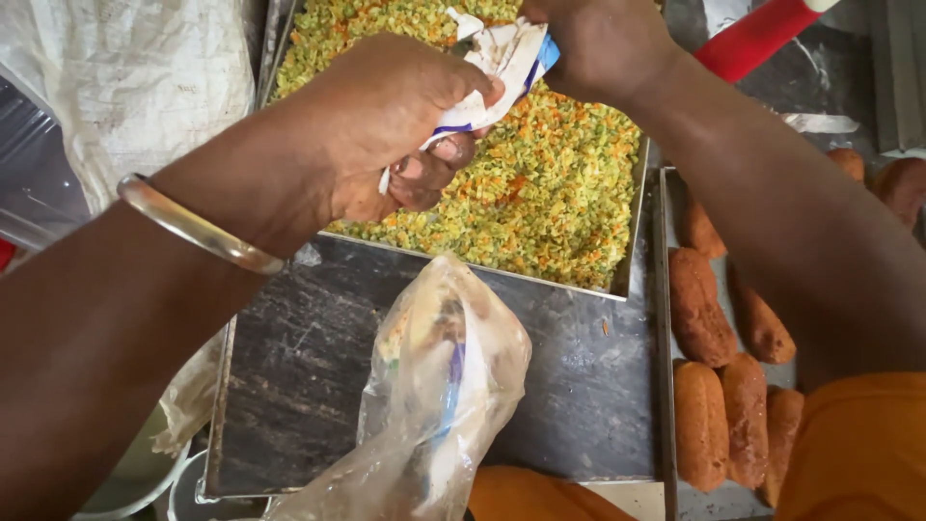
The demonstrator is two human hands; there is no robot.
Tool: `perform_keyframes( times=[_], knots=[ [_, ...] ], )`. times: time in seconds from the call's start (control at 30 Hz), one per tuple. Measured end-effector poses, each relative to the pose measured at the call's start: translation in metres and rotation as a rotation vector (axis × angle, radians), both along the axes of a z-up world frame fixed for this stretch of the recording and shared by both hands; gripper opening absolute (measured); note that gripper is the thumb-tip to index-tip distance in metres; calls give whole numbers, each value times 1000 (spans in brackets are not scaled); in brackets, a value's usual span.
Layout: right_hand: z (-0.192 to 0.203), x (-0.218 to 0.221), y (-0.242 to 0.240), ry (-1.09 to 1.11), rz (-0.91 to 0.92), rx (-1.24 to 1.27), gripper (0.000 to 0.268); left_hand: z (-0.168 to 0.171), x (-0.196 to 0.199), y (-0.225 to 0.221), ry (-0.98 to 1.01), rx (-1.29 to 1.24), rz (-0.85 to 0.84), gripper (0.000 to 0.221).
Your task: Preparing bread-based snacks by filling rolls, applying sauce, and mixing vegetable filling in a commercial bakery setting.
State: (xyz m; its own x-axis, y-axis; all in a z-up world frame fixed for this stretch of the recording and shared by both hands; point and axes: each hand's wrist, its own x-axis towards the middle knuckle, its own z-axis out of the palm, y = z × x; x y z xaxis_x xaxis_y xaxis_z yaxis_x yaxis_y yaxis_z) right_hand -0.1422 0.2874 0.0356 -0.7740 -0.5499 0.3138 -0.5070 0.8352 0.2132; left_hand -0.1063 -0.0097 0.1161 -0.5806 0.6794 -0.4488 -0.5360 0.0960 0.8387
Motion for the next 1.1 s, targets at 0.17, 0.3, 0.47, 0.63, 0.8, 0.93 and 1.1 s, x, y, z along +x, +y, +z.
perform_keyframes(
  times=[0.17, 0.3, 0.47, 0.63, 0.8, 0.93, 1.1],
  knots=[
    [-3, 1, 4, -68, 62, -54, 40, -2, 0, -2, -42, 8, -26, 22],
    [-2, 1, 2, -73, 136, -95, 35, -2, -1, -3, -65, 5, -37, 24],
    [-1, 0, -5, -79, 153, -92, 38, -9, -3, -4, -72, 21, -52, 26],
    [38, 19, -44, -228, 169, -182, 64, -16, -5, -4, -115, 20, -27, 27],
    [60, 56, -93, -45, 300, -189, 70, -33, 5, 3, -81, 29, -26, 25],
    [32, 56, -86, 37, 322, -187, 35, -46, 15, 10, -34, -16, -53, 19],
    [24, 46, -79, 134, 423, -98, 11, -50, 32, 1, -43, -61, 13, 24]
  ],
)
